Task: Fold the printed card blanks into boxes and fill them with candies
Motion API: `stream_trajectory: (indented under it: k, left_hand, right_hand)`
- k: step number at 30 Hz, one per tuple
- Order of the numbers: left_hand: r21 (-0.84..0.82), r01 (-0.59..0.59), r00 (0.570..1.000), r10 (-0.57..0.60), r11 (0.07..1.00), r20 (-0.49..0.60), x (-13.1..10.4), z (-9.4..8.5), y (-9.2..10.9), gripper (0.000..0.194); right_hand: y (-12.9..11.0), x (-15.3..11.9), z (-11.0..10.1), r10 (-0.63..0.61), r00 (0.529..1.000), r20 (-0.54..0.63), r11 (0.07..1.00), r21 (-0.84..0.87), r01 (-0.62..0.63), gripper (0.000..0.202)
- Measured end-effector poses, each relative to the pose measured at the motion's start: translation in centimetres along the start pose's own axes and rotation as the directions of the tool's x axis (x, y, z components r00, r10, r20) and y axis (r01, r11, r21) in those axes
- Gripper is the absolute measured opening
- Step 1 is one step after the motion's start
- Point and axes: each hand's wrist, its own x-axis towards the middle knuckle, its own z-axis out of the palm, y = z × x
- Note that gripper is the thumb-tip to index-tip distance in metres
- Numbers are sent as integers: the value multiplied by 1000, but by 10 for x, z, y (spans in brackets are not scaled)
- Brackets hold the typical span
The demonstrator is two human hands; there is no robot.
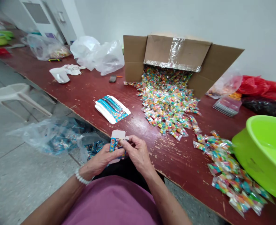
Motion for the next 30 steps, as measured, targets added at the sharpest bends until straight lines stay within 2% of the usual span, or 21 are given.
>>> stream_trajectory:
  k: [2, 4, 6, 8, 10, 13, 16, 21, 24, 26, 28, 30]
  left_hand:
    - [49, -70, 994, 74, 996, -76, 0, 2, 0, 33]
    - [23, -117, 980, 119, 993, -158, -2, 6, 1, 48]
    - [-12, -158, 963, 151, 987, -224, -5, 11, 1, 69]
    - [-22, -207, 947, 194, 978, -255, -8, 14, 1, 79]
    - [-33, -241, 940, 225, 970, -256, -10, 16, 1, 74]
    - [-53, -217, 954, 200, 975, -223, -10, 15, 1, 54]
    - [-54, -149, 976, 138, 987, -168, -10, 11, 2, 39]
    - [31, -78, 985, 82, 996, -149, -11, 6, 5, 28]
    - [69, -100, 982, 110, 993, -152, -11, 5, 5, 25]
    - [41, -139, 974, 144, 989, -174, -10, 5, 6, 29]
    - [-33, -152, 965, 142, 988, -220, -8, 5, 6, 46]
    - [-139, -82, 979, 53, 987, -199, -7, 5, 6, 61]
  right_hand:
    - [-1, 2, -3, -62, 996, -59, 993, -104, 56, 23]
    - [0, 3, -4, -104, 988, -114, 983, -165, 85, 27]
    - [3, 3, -2, -132, 976, -175, 985, -136, 109, 41]
    - [7, 1, 1, -141, 972, -187, 990, -48, 134, 44]
    - [11, -1, 3, -148, 979, -138, 988, 16, 152, 33]
    - [12, -2, 1, -138, 986, -90, 990, 23, 140, 22]
    - [9, 2, -8, -68, 995, -73, 997, 25, 70, 27]
    - [4, 11, -19, 113, 992, 57, 977, 174, -121, 34]
    - [4, 12, -20, 120, 986, 113, 967, 212, -142, 42]
    - [6, 11, -20, 77, 986, 148, 986, 138, -98, 34]
    - [6, 9, -20, 20, 992, 125, 998, 64, -29, 28]
    - [5, 7, -19, -45, 997, 57, 999, 25, 44, 27]
